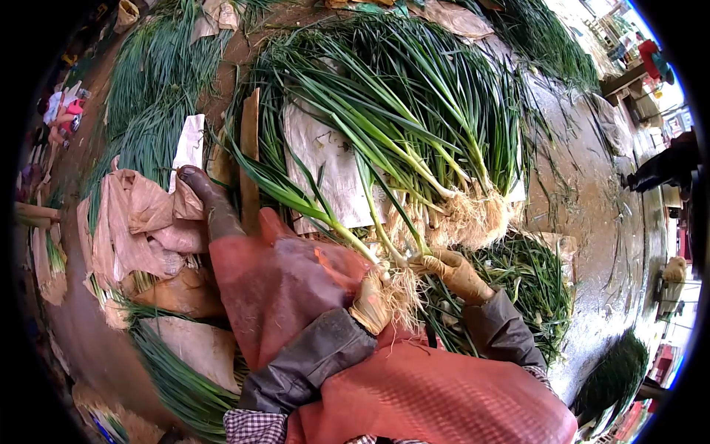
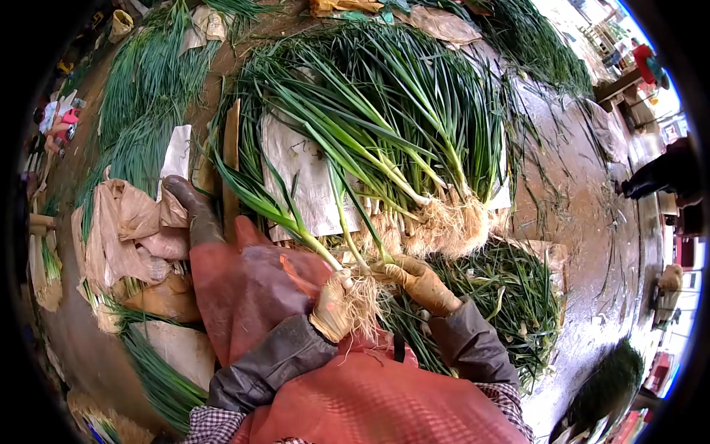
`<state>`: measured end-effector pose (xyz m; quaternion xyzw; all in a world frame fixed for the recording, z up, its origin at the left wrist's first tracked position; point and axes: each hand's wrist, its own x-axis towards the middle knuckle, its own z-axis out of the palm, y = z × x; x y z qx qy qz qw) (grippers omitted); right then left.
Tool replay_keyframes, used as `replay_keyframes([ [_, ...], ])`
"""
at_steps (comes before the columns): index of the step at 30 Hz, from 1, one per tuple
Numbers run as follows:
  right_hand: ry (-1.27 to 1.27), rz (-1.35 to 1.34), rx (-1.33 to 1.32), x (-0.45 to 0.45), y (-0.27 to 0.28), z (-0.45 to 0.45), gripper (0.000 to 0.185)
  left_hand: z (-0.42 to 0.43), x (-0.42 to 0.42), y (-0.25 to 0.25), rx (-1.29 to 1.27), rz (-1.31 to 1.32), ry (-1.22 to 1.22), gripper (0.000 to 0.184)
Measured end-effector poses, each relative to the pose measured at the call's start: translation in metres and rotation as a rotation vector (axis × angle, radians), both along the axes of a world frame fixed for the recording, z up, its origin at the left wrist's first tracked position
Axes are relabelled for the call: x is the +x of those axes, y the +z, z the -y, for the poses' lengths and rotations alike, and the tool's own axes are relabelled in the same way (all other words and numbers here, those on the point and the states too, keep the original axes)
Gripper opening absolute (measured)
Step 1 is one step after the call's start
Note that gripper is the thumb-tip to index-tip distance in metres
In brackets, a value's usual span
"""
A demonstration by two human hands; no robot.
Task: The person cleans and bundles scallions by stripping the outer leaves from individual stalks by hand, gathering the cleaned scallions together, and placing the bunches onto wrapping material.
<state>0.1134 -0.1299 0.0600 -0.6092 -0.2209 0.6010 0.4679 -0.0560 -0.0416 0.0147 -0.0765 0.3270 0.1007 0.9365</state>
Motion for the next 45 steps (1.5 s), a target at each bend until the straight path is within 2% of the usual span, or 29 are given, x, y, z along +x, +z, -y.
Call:
replay_keyframes([
  [1, 0.036, -0.016, 0.054, -0.003, 0.0, 0.005, 0.032, -0.006, 0.001, 0.001, -0.071, 0.078, -0.036, 0.025],
  [2, 0.073, -0.035, 0.108, -0.006, -0.001, 0.009, 0.032, 0.005, 0.003, -0.031, -0.065, 0.113, 0.005, 0.024],
  [3, 0.152, 0.049, 0.103, -0.009, 0.01, 0.011, 0.031, 0.009, 0.007, -0.028, 0.086, -0.001, -0.043, 0.024],
  [4, 0.114, -0.025, 0.109, -0.013, 0.013, 0.015, 0.032, 0.01, 0.007, -0.025, 0.236, -0.118, -0.088, 0.025],
  [5, 0.063, -0.12, 0.065, -0.011, 0.016, 0.022, 0.033, -0.004, 0.0, 0.003, 0.185, -0.105, -0.208, 0.026],
  [8, -0.202, -0.311, 0.14, 0.01, 0.016, 0.051, 0.032, -0.007, -0.019, -0.023, 0.057, -0.1, -0.145, 0.03],
  [9, -0.213, -0.256, 0.097, 0.017, 0.02, 0.052, 0.032, -0.011, -0.028, -0.02, 0.067, 0.087, -0.153, 0.035],
  [11, -0.187, 0.003, -0.05, 0.018, 0.023, 0.035, 0.032, -0.003, -0.033, -0.01, 0.027, 0.067, -0.165, 0.037],
  [14, -0.073, -0.032, -0.178, 0.0, -0.016, -0.037, 0.037, 0.005, -0.034, 0.006, 0.05, 0.144, -0.213, 0.042],
  [15, -0.027, -0.086, -0.169, 0.002, -0.064, -0.052, 0.034, 0.009, -0.033, 0.018, 0.05, 0.104, -0.231, 0.043],
  [17, -0.119, -0.039, -0.009, -0.017, -0.097, -0.087, 0.027, 0.011, -0.037, 0.02, 0.056, 0.054, -0.251, 0.043],
  [21, -0.402, 0.053, 0.041, -0.025, -0.104, -0.088, 0.021, 0.002, -0.04, -0.003, -0.101, 0.3, -0.118, 0.045],
  [22, -0.466, -0.051, 0.051, -0.021, -0.108, -0.085, 0.019, 0.002, -0.04, -0.005, -0.144, 0.407, -0.093, 0.046],
  [24, -0.72, -0.1, 0.102, 0.005, -0.123, -0.075, 0.013, 0.001, -0.039, 0.012, -0.163, 0.362, -0.137, 0.048],
  [25, -0.729, -0.146, 0.196, 0.015, -0.129, -0.064, 0.017, 0.003, -0.038, 0.004, -0.165, 0.397, -0.132, 0.05],
  [26, -0.609, -0.083, 0.034, 0.02, -0.11, -0.046, 0.021, 0.003, -0.04, 0.0, -0.163, 0.428, -0.131, 0.052],
  [29, 0.4, 0.26, -0.452, 0.048, -0.105, 0.061, 0.025, -0.002, -0.043, -0.004, -0.082, 0.304, -0.199, 0.049],
  [31, 1.307, 0.63, -0.441, 0.06, -0.111, 0.126, 0.028, 0.0, -0.037, -0.007, -0.065, 0.222, -0.24, 0.047],
  [32, 1.42, 0.768, -0.54, 0.065, -0.088, 0.13, 0.034, -0.001, -0.034, -0.008, -0.037, 0.131, -0.286, 0.046],
  [33, 1.301, 0.888, -0.58, 0.071, -0.083, 0.115, 0.034, -0.001, -0.03, 0.0, -0.059, 0.088, -0.281, 0.035],
  [35, 0.635, 1.168, -0.297, 0.08, -0.093, 0.059, 0.037, 0.001, -0.026, 0.001, -0.042, 0.053, -0.284, 0.03],
  [36, 0.454, 1.304, -0.169, 0.084, -0.105, 0.02, 0.041, 0.002, -0.025, 0.002, -0.015, 0.019, -0.286, 0.025],
  [38, 0.334, 1.457, -0.265, 0.1, -0.146, -0.053, 0.037, 0.004, -0.023, 0.0, 0.013, 0.019, -0.252, 0.018],
  [39, 0.267, 1.232, -0.334, 0.103, -0.154, -0.071, 0.031, 0.007, -0.025, -0.006, 0.079, 0.011, -0.203, 0.019],
  [40, 0.072, 1.029, -0.152, 0.109, -0.182, -0.075, 0.026, 0.007, -0.029, -0.01, 0.143, -0.001, -0.157, 0.02],
  [42, 0.357, 1.154, -0.119, 0.084, -0.118, -0.09, 0.029, 0.001, -0.028, -0.005, 0.214, -0.046, -0.154, 0.018],
  [43, 0.418, 0.9, -0.193, 0.071, -0.082, -0.092, 0.032, -0.001, -0.018, 0.005, 0.172, -0.188, -0.091, 0.016],
  [44, 0.227, 0.469, -0.021, 0.054, -0.066, -0.079, 0.038, 0.0, -0.011, 0.01, 0.127, -0.329, -0.032, 0.014],
  [45, 0.207, 0.336, -0.055, 0.043, -0.054, -0.07, 0.04, 0.003, -0.01, 0.001, 0.264, -0.263, -0.026, 0.015],
])
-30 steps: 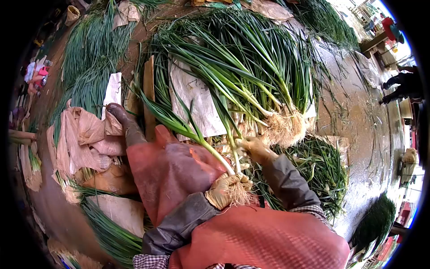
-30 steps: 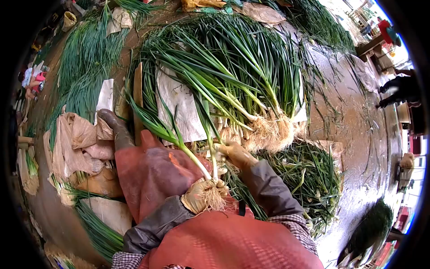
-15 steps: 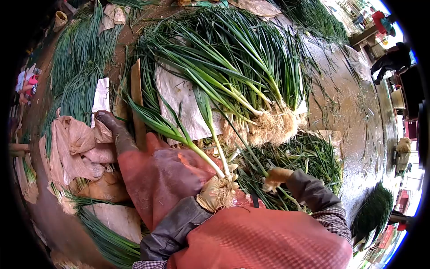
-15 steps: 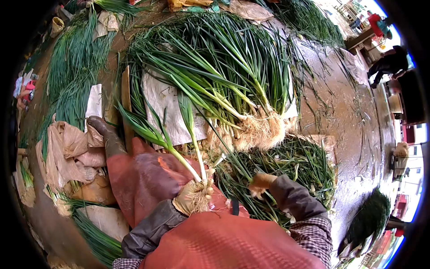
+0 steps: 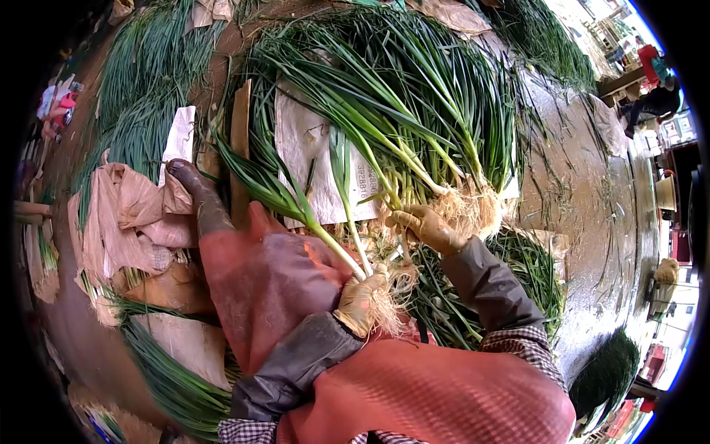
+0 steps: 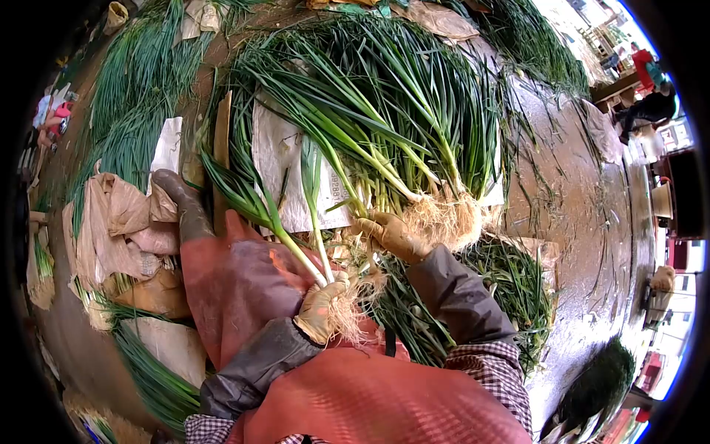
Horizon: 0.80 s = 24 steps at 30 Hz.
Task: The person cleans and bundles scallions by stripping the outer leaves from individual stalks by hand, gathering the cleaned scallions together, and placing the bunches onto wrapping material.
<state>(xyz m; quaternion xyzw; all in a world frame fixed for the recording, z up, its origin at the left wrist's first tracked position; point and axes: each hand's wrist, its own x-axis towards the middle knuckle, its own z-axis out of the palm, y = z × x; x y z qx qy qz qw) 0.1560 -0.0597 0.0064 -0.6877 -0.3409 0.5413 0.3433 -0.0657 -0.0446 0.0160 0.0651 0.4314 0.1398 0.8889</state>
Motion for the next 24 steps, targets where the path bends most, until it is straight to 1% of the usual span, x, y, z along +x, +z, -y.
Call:
replay_keyframes([
  [1, -0.037, -0.128, -0.039, -0.009, 0.01, 0.006, 0.043, 0.004, -0.001, -0.015, 0.045, 0.032, -0.058, 0.018],
  [3, -0.089, -0.124, 0.054, -0.03, 0.028, 0.008, 0.041, 0.007, 0.003, -0.015, 0.147, 0.061, -0.101, 0.019],
  [4, -0.102, -0.041, 0.124, -0.034, 0.015, 0.013, 0.039, 0.011, 0.006, -0.014, 0.24, -0.009, -0.125, 0.016],
  [5, -0.115, 0.006, 0.166, -0.041, 0.01, 0.019, 0.036, 0.01, 0.003, -0.009, 0.241, -0.012, -0.133, 0.016],
  [7, 0.109, 0.636, 0.389, -0.041, -0.005, 0.041, 0.034, 0.009, -0.002, -0.004, 0.122, 0.052, -0.125, 0.018],
  [9, -0.092, -0.085, -0.152, -0.046, 0.045, 0.071, 0.032, 0.009, -0.003, -0.011, 0.133, 0.03, -0.125, 0.02],
  [11, -0.097, -0.165, -0.211, -0.036, 0.053, 0.123, 0.029, 0.009, -0.004, -0.011, 0.149, 0.082, -0.102, 0.02],
  [12, 0.031, -0.113, -0.368, -0.029, 0.049, 0.146, 0.031, 0.008, -0.005, -0.01, 0.145, 0.086, -0.106, 0.02],
  [13, 0.156, -0.063, -0.523, -0.021, 0.039, 0.17, 0.034, 0.007, -0.005, -0.008, 0.077, 0.118, -0.076, 0.018],
  [14, 0.61, 0.238, -0.582, -0.004, 0.01, 0.205, 0.039, 0.007, -0.006, -0.006, 0.01, 0.149, -0.047, 0.017],
  [15, 1.064, 0.548, -0.618, 0.009, -0.014, 0.229, 0.044, 0.009, -0.006, -0.012, 0.01, 0.154, -0.055, 0.017],
  [16, 1.168, 0.669, -0.662, 0.016, -0.016, 0.22, 0.045, 0.012, -0.006, -0.023, 0.035, 0.099, -0.072, 0.018],
  [17, 0.85, 0.655, -0.596, 0.017, -0.003, 0.186, 0.049, 0.014, -0.005, -0.029, 0.06, 0.041, -0.085, 0.019],
  [18, 0.452, 0.494, -0.46, 0.007, 0.019, 0.144, 0.055, 0.011, -0.004, -0.014, 0.014, 0.095, -0.066, 0.02],
  [19, 0.207, 0.286, -0.286, -0.01, 0.035, 0.106, 0.063, 0.012, -0.006, -0.013, 0.012, 0.091, -0.065, 0.02],
  [20, 0.084, -0.11, -0.141, -0.021, 0.035, 0.076, 0.073, 0.01, -0.008, -0.013, 0.007, 0.11, -0.113, 0.02],
  [21, 0.173, -0.117, -0.026, -0.033, 0.032, 0.056, 0.065, 0.008, -0.008, -0.012, 0.007, 0.133, -0.161, 0.021],
  [22, 0.266, -0.185, 0.139, -0.046, 0.024, 0.038, 0.05, 0.006, -0.01, -0.007, 0.039, 0.127, -0.185, 0.021],
  [23, 0.187, -0.284, -0.072, -0.052, 0.035, 0.029, 0.035, 0.007, -0.006, -0.011, -0.035, 0.113, -0.11, 0.023],
  [24, 0.252, -0.031, 0.11, -0.047, 0.027, 0.032, 0.03, 0.006, -0.009, -0.015, -0.041, 0.124, -0.128, 0.025],
])
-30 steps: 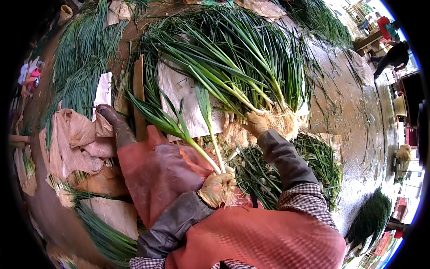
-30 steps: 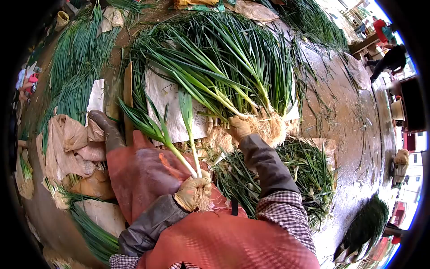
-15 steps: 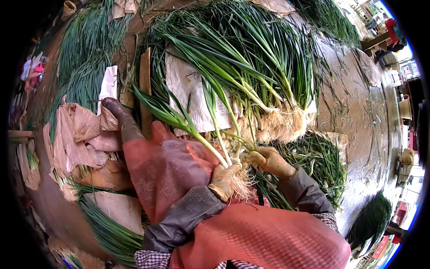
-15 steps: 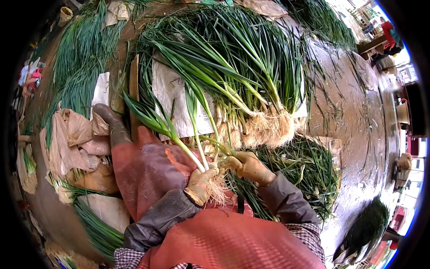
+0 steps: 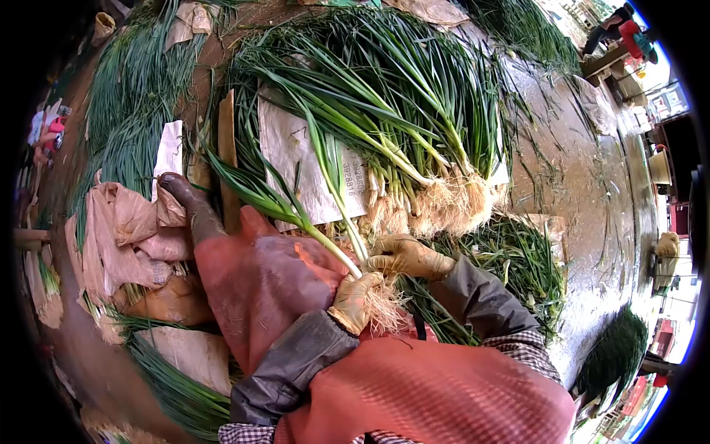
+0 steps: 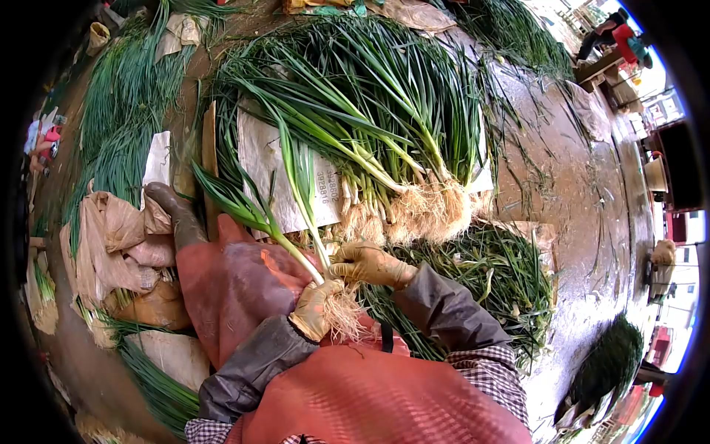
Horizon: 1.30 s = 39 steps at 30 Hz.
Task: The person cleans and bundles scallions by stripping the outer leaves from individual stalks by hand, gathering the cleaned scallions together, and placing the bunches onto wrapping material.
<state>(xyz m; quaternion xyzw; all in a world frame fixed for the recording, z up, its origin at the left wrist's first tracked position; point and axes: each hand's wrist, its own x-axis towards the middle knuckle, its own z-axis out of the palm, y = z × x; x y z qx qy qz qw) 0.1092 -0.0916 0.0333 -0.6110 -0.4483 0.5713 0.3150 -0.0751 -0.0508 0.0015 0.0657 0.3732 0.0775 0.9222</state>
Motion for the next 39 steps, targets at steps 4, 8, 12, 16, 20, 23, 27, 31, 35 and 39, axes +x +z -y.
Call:
replay_keyframes([
  [4, -0.115, 0.814, 0.386, 0.061, -0.015, -0.013, 0.017, -0.009, 0.003, 0.014, -0.238, 0.039, 0.031, 0.032],
  [8, -0.249, 1.093, 0.281, 0.134, -0.094, -0.06, 0.018, -0.007, 0.004, 0.023, -0.071, 0.031, 0.07, 0.027],
  [12, -0.1, 0.447, -0.15, 0.082, -0.053, -0.044, 0.025, -0.007, 0.008, -0.007, 0.007, -0.109, 0.104, 0.024],
  [16, -0.157, 0.074, -0.125, 0.01, -0.013, -0.025, 0.031, -0.003, 0.011, -0.015, 0.141, -0.109, 0.085, 0.023],
  [20, -0.279, -0.135, -0.184, -0.008, -0.043, -0.071, 0.035, -0.002, 0.012, -0.001, 0.14, -0.12, 0.139, 0.017],
  [23, -0.29, -0.054, -0.121, -0.01, -0.044, -0.083, 0.037, -0.003, 0.008, 0.003, 0.145, -0.092, 0.156, 0.016],
  [27, -0.523, -0.244, -0.215, 0.01, 0.004, -0.04, 0.03, 0.0, 0.002, -0.008, 0.251, -0.061, 0.095, 0.015],
  [31, -0.552, -0.271, -0.141, 0.025, 0.027, 0.046, 0.037, 0.004, 0.009, 0.0, 0.217, -0.08, 0.196, 0.016],
  [35, -0.478, -0.071, -0.209, 0.018, 0.039, 0.019, 0.044, 0.001, 0.006, 0.011, 0.091, -0.068, 0.113, 0.016],
  [39, -0.382, -0.328, -0.219, 0.007, -0.033, -0.065, 0.037, 0.003, 0.005, 0.017, 0.083, -0.059, 0.166, 0.016],
])
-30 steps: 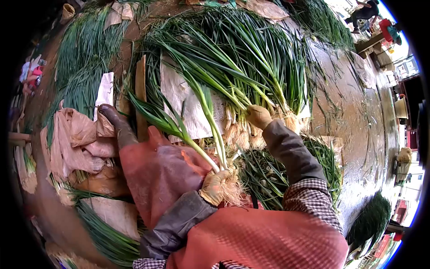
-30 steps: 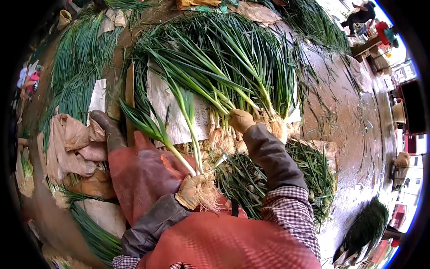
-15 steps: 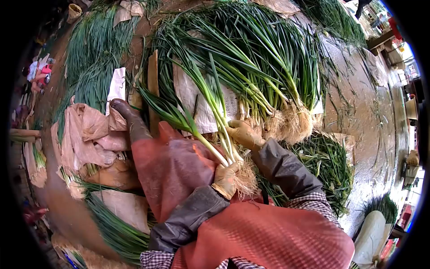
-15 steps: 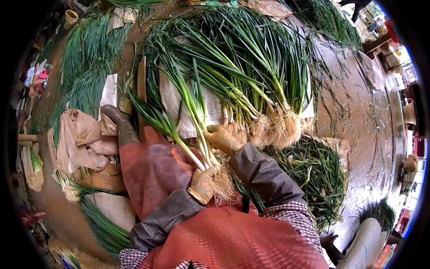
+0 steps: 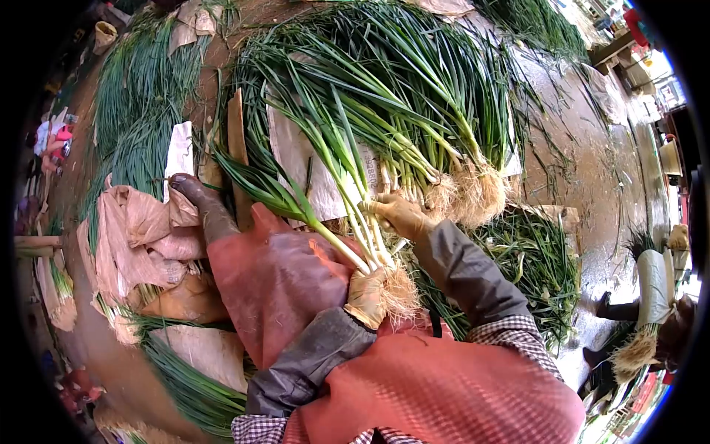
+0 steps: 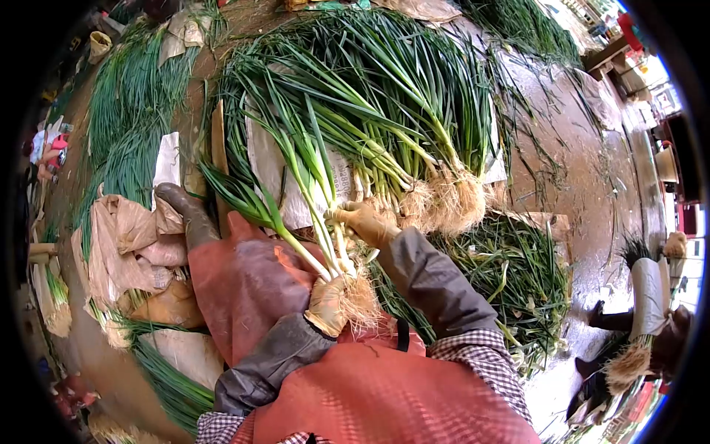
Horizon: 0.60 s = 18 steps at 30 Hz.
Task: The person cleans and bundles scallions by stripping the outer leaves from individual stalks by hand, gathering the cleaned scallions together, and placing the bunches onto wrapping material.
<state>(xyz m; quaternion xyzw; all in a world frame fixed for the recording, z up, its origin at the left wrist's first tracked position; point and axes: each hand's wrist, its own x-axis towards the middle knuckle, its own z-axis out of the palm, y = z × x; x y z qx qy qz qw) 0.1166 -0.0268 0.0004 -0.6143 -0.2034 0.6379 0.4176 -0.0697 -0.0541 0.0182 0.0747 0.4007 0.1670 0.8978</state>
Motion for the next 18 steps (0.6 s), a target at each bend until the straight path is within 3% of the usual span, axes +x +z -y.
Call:
replay_keyframes([
  [2, -0.103, -0.044, 0.065, -0.006, -0.029, -0.01, 0.029, -0.004, -0.004, -0.009, -0.042, -0.017, -0.048, 0.02],
  [4, -0.374, -0.168, 0.096, -0.002, -0.015, 0.01, 0.022, 0.001, -0.002, -0.021, 0.087, -0.026, 0.01, 0.019],
  [6, -0.482, -0.24, 0.068, 0.007, 0.008, 0.046, 0.014, 0.002, -0.002, -0.023, 0.085, -0.029, -0.001, 0.018],
  [10, -0.236, -0.293, 0.178, 0.004, 0.056, 0.128, 0.022, 0.002, 0.001, -0.013, 0.061, -0.041, -0.017, 0.017],
  [12, -0.148, -0.312, 0.099, 0.013, 0.061, 0.181, 0.021, -0.003, 0.001, -0.005, 0.026, -0.051, -0.082, 0.018],
  [14, -0.054, -0.23, -0.209, 0.028, 0.067, 0.237, 0.019, -0.003, 0.001, -0.004, 0.019, -0.016, -0.007, 0.018],
  [16, 0.611, 0.207, -0.629, 0.047, 0.034, 0.301, 0.018, -0.005, -0.004, -0.008, -0.008, 0.02, -0.034, 0.02],
  [17, 0.99, 0.574, -0.594, 0.058, -0.001, 0.361, 0.021, -0.004, -0.004, -0.011, -0.006, 0.07, -0.016, 0.022],
  [18, 1.22, 0.661, -0.733, 0.062, -0.005, 0.337, 0.019, -0.005, -0.003, -0.012, -0.003, 0.123, 0.01, 0.025],
])
